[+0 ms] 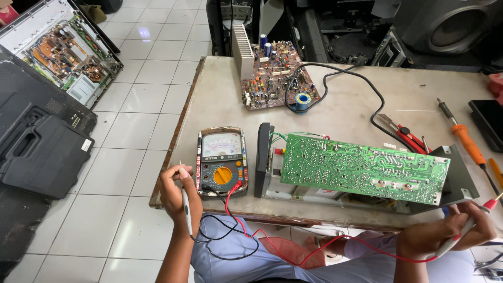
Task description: The person tests a circuit board with a multimeter by touching the probes to various points on the solder side, and handles the board to turn it over.
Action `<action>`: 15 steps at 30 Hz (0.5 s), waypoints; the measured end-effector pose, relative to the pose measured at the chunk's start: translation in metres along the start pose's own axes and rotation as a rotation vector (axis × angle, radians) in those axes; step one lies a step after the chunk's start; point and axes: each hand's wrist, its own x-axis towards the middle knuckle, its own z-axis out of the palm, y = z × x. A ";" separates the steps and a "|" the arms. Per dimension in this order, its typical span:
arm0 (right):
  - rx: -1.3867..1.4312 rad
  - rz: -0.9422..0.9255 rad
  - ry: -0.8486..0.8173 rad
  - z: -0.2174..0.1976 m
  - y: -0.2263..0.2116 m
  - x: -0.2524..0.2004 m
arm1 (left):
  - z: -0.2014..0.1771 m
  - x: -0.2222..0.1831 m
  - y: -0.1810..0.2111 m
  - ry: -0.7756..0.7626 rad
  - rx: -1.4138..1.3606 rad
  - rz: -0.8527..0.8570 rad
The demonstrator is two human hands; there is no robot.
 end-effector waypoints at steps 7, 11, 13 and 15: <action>-0.006 -0.086 -0.058 -0.007 0.014 -0.003 | 0.000 0.000 -0.001 0.007 0.025 0.030; -0.002 -0.101 -0.075 -0.010 0.022 -0.003 | 0.002 -0.003 -0.007 0.020 0.004 0.044; 0.056 -0.174 -0.052 -0.011 0.034 -0.004 | 0.004 -0.003 -0.013 0.055 -0.032 0.141; 0.087 -0.191 -0.007 -0.007 0.038 -0.006 | 0.004 -0.008 -0.012 0.102 -0.092 0.168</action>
